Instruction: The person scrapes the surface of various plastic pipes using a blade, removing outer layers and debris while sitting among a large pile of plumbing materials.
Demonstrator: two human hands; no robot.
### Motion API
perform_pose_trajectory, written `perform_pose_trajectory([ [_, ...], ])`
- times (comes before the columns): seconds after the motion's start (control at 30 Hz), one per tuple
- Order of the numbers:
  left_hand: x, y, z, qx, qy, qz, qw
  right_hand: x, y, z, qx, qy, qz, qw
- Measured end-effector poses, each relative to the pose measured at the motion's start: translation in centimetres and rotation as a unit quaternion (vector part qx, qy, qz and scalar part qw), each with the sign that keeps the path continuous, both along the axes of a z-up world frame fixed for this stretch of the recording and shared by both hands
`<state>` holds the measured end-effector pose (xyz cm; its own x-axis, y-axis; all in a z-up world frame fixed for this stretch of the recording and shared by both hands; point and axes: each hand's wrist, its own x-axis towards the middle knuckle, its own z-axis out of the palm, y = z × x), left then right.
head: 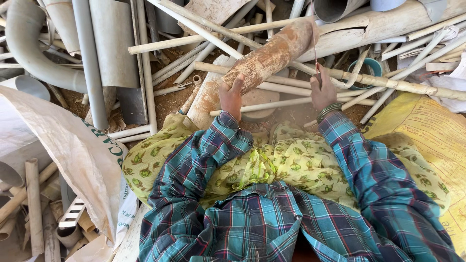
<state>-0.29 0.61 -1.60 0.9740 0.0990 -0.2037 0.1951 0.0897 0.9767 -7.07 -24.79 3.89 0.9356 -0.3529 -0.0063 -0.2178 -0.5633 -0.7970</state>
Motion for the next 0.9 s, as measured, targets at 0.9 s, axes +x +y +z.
perform_pose_trajectory([
  [0.9,-1.1,-0.9,2.1,0.026,-0.066,-0.084,0.994,0.8,-0.8,0.0,-0.026,0.041,-0.011,0.999],
])
